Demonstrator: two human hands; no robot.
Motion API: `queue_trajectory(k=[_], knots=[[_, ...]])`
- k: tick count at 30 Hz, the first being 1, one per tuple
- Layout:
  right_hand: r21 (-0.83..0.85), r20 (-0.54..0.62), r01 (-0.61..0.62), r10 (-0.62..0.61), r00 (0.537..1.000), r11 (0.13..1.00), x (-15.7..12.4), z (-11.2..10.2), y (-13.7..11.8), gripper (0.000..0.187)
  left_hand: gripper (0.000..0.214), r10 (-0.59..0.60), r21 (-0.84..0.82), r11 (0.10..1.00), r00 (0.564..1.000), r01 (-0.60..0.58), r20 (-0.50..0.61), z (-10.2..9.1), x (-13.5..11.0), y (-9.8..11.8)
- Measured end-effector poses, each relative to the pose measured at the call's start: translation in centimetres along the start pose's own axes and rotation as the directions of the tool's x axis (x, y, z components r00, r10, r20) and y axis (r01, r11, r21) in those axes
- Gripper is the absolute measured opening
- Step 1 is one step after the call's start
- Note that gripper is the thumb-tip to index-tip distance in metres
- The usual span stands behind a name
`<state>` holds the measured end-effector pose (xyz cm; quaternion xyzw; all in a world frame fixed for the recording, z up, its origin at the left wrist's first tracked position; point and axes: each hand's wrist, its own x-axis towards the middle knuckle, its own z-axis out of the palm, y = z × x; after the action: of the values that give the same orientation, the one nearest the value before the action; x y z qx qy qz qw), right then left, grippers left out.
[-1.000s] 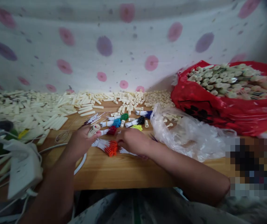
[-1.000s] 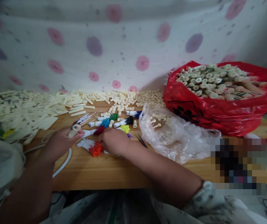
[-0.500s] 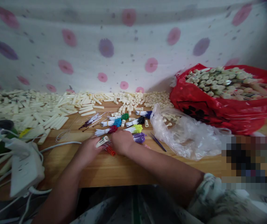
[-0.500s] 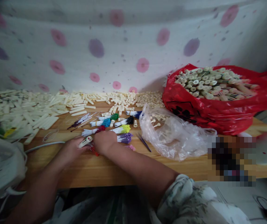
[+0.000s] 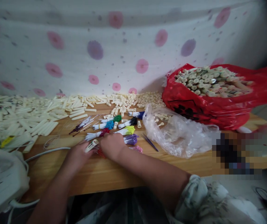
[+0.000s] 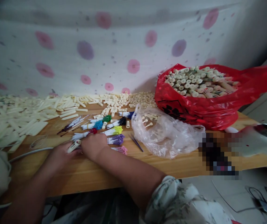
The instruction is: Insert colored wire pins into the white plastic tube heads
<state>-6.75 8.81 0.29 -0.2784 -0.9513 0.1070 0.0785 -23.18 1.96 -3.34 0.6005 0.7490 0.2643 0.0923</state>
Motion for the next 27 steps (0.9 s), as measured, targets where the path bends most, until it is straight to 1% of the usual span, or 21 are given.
queue_trajectory(k=[3, 5, 7, 9, 11, 12, 13, 15, 16, 17, 19, 20, 21, 22, 24, 26, 27], knots=[[-0.038, 0.024, 0.022, -0.021, 0.999, 0.999, -1.1, -1.0, 0.8, 0.022, 0.022, 0.000, 0.066, 0.998, 0.998, -0.005, 0.066, 0.0, 0.1, -0.2], [-0.065, 0.020, 0.021, -0.020, 1.000, 0.998, -2.1, -2.0, 1.8, 0.021, 0.025, -0.019, 0.097, 0.995, 0.998, 0.013, 0.059, 0.1, 0.3, -0.4], [-0.078, -0.030, -0.013, 0.011, 0.999, 0.997, -3.1, -2.9, 3.1, 0.021, 0.028, -0.043, 0.128, 0.991, 0.997, 0.035, 0.060, 0.0, 0.5, -0.6], [-0.055, -0.072, -0.065, 0.061, 0.996, 0.996, -4.0, -3.7, 4.8, 0.020, 0.028, -0.072, 0.153, 0.986, 0.996, 0.063, 0.059, -0.1, 0.4, -0.4], [0.043, -0.101, -0.108, 0.112, 0.989, 0.993, -4.6, -4.0, 6.6, 0.018, 0.029, -0.103, 0.138, 0.985, 0.995, 0.103, -0.007, -0.4, 0.2, 0.5], [0.119, -0.110, -0.121, 0.134, 0.985, 0.986, -4.8, -4.0, 7.4, 0.016, 0.030, -0.120, 0.113, 0.985, 0.991, 0.127, -0.067, -0.5, 0.1, 1.2], [0.204, -0.115, -0.128, 0.153, 0.981, 0.971, -4.9, -3.8, 8.2, 0.014, 0.031, -0.125, 0.080, 0.987, 0.981, 0.138, -0.152, -0.6, 0.1, 2.1], [0.367, -0.104, -0.131, 0.181, 0.978, 0.921, -5.0, -3.5, 9.4, 0.012, 0.029, -0.090, 0.052, 0.993, 0.957, 0.108, -0.276, -0.6, 0.3, 4.0], [0.434, -0.083, -0.135, 0.188, 0.979, 0.891, -5.0, -3.2, 9.9, 0.012, 0.028, -0.063, 0.055, 0.995, 0.950, 0.083, -0.306, -0.5, 0.6, 5.0], [0.488, -0.058, -0.140, 0.192, 0.980, 0.862, -5.0, -3.1, 10.2, 0.012, 0.027, -0.022, 0.059, 0.997, 0.950, 0.043, -0.312, -0.3, 1.0, 5.9], [0.544, -0.030, -0.147, 0.194, 0.981, 0.826, -5.1, -2.9, 10.6, 0.012, 0.027, 0.090, 0.085, 0.994, 0.950, -0.068, -0.300, 0.2, 2.1, 7.6], [0.548, -0.037, -0.144, 0.196, 0.980, 0.824, -5.1, -2.9, 10.7, 0.011, 0.027, 0.159, 0.103, 0.986, 0.943, -0.134, -0.293, 0.4, 2.8, 8.4], [0.536, -0.062, -0.133, 0.196, 0.979, 0.834, -5.2, -3.0, 10.7, 0.010, 0.027, 0.240, 0.128, 0.969, 0.937, -0.213, -0.255, 0.7, 3.4, 9.1], [0.513, -0.101, -0.115, 0.192, 0.976, 0.850, -5.3, -3.2, 10.7, 0.009, 0.026, 0.310, 0.148, 0.947, 0.930, -0.284, -0.196, 0.9, 3.9, 9.8], [0.468, -0.181, -0.082, 0.186, 0.966, 0.880, -5.5, -3.5, 10.8, 0.008, 0.020, 0.406, 0.165, 0.903, 0.914, -0.397, -0.025, 1.2, 4.9, 10.9], [0.462, -0.228, -0.068, 0.192, 0.954, 0.884, -5.6, -3.8, 10.9, 0.008, 0.018, 0.434, 0.172, 0.878, 0.895, -0.447, 0.106, 1.4, 5.6, 11.6], [0.487, -0.230, -0.064, 0.199, 0.953, 0.871, -5.7, -3.8, 11.0, 0.008, 0.018, 0.435, 0.176, 0.874, 0.890, -0.454, 0.138, 1.4, 5.9, 11.8]])
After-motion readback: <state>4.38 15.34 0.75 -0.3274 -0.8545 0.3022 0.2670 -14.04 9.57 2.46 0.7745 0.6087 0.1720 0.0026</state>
